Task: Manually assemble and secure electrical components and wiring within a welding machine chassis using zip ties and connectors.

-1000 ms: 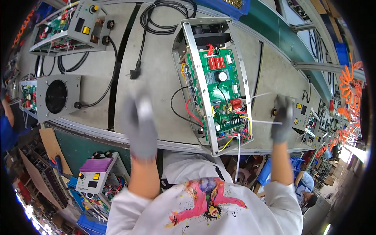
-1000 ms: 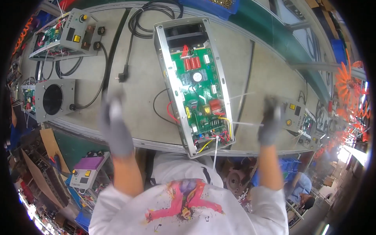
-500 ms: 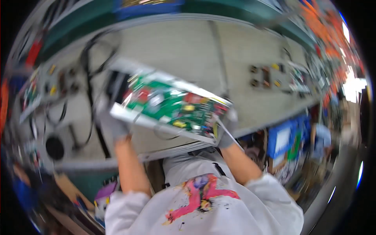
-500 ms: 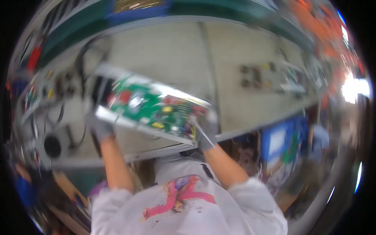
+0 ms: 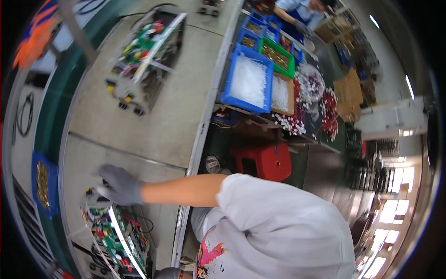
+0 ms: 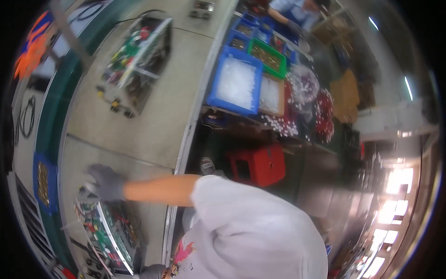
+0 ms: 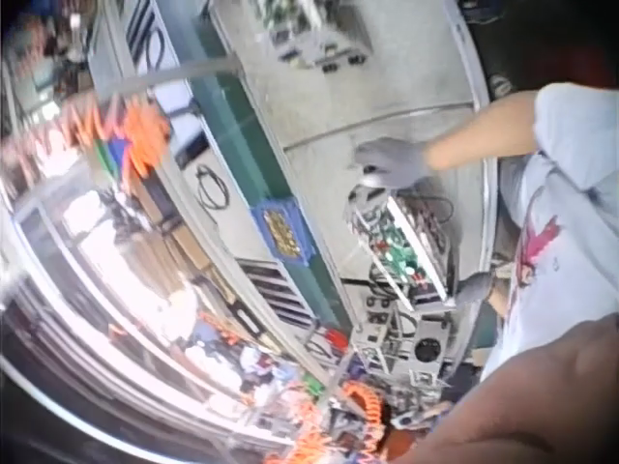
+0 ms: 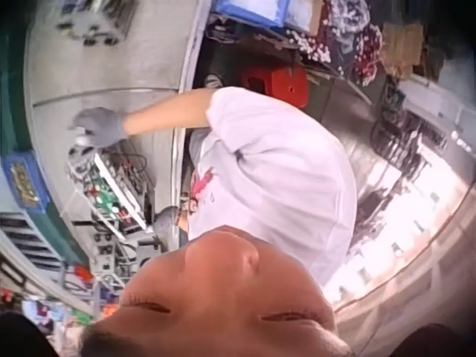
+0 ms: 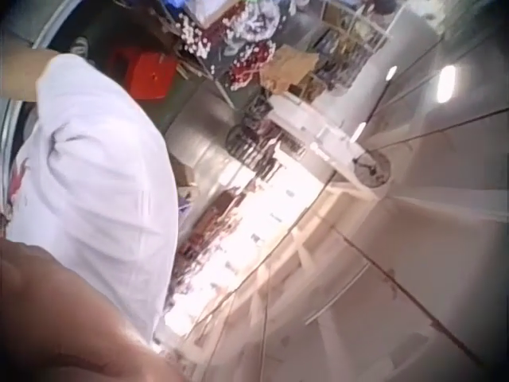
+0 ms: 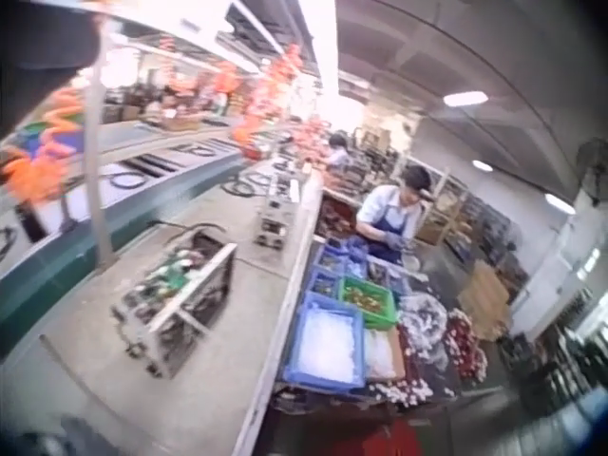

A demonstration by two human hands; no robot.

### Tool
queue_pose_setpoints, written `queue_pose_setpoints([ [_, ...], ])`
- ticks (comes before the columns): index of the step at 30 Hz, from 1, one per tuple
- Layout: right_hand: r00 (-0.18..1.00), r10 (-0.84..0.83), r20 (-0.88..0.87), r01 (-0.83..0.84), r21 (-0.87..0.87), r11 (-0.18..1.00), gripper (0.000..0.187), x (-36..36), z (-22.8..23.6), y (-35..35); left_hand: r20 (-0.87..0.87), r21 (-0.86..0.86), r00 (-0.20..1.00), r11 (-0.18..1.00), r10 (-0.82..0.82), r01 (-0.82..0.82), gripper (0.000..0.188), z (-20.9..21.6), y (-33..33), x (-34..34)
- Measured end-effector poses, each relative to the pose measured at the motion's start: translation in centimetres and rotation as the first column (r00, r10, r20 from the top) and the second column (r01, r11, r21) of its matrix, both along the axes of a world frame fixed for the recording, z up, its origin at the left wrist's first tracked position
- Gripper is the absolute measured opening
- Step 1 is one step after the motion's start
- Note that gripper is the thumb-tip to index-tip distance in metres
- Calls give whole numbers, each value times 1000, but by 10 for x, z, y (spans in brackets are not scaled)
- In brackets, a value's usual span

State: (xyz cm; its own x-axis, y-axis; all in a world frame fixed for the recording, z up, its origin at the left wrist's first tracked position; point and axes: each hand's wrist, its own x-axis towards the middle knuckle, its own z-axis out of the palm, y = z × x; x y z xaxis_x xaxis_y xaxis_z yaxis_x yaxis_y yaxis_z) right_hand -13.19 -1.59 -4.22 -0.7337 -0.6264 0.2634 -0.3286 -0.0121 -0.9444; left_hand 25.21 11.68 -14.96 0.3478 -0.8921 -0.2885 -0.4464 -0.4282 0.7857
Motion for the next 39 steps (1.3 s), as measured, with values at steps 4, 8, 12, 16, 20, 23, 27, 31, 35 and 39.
queue_pose_setpoints([
  [4, 930, 4, 366, -162, 403, 901, 39, -40, -27, 250, 67, 185, 996, 982, -57, 44, 42, -15, 27, -7],
  [8, 378, -840, -390, 733, 680, 14, 20, -131, -36, 533, -32, 205, 987, 965, -159, 163, 43, -11, 37, -75],
  [12, 250, -846, -471, 789, 605, -103, 26, -217, -50, 687, -304, 63, 658, 675, -689, 735, 36, 25, 67, -235],
  [16, 561, -789, -250, 461, 886, 47, 36, -275, -78, 713, -404, 58, 288, 290, -868, 955, 30, 88, 129, -383],
  [20, 444, -889, -115, 435, 895, 101, 32, -287, -86, 715, -473, -85, -130, -102, -871, 991, 34, 130, 202, -465],
  [23, 304, -943, -138, 549, 834, 55, 27, -284, -80, 721, -520, -117, -309, -292, -796, 949, 36, 138, 251, -506],
  [27, 337, -914, -224, 504, 863, -25, 26, -281, -73, 727, -539, -157, -448, -438, -713, 885, 35, 148, 300, -546],
  [31, 317, -895, -312, 536, 838, -102, 26, -288, -73, 734, -545, -179, -466, -447, -697, 877, 26, 154, 335, -574],
  [35, 397, -873, -283, 528, 848, -35, 23, -288, -58, 741, -520, -173, -498, -485, -694, 857, 20, 146, 358, -604],
  [39, 205, -936, -287, 826, 564, 8, 14, -269, -13, 715, -652, 8, -263, -354, -711, 935, 40, 141, 392, -646],
])
